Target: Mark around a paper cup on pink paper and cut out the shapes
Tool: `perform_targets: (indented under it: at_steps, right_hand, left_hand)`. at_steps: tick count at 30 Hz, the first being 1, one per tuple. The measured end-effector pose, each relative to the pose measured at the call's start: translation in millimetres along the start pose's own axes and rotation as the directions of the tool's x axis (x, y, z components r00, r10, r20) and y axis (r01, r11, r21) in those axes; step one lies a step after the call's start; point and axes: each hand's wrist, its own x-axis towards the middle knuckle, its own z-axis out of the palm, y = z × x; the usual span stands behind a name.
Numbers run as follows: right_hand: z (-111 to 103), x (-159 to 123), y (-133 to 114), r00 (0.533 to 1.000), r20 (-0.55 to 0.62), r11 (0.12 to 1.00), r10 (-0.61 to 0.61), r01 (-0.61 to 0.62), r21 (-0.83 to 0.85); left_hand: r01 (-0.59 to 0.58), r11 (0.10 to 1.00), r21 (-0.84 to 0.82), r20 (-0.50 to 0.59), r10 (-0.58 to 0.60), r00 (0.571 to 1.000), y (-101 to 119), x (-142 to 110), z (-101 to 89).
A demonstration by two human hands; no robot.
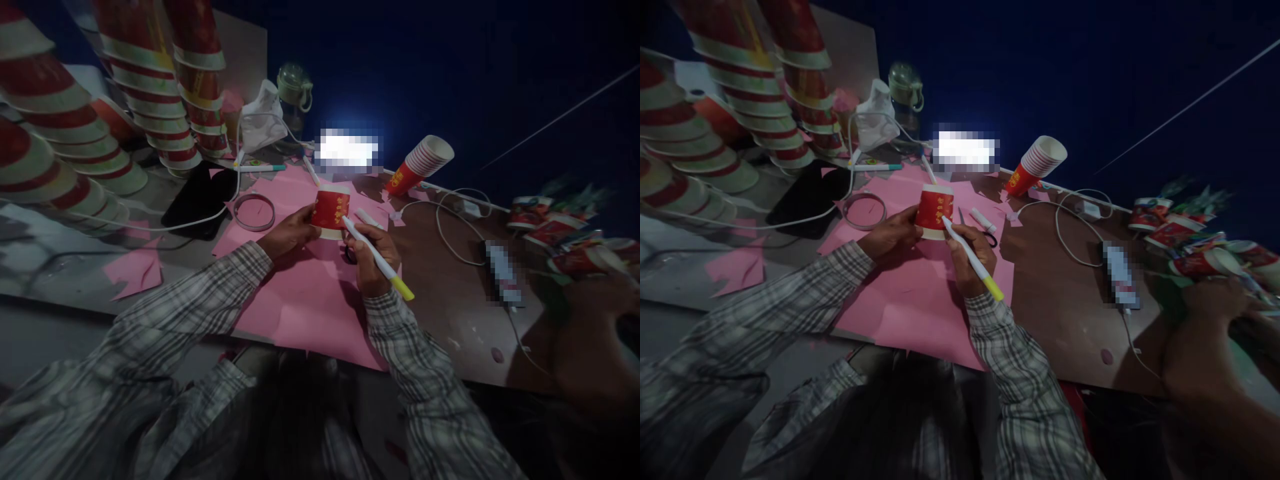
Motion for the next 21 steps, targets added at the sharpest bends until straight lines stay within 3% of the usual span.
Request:
perform_targets:
  at_steps: [10, 21]
  right_hand:
    - [3.7, 1.7, -12.9, 1.000, 0.007, 0.999, 0.015, -0.014, -0.049]
    - [3.9, -0.6, -4.1, 0.998, -0.032, 0.997, 0.061, -0.062, -0.047]
  left_hand:
    - [-0.015, 0.998, 0.065, 0.005, 0.015, 1.000, -8.9, 5.1, -10.1]
    - [-0.022, 0.992, 0.125, -0.010, 0.024, 1.000, -8.4, 4.9, -9.4]
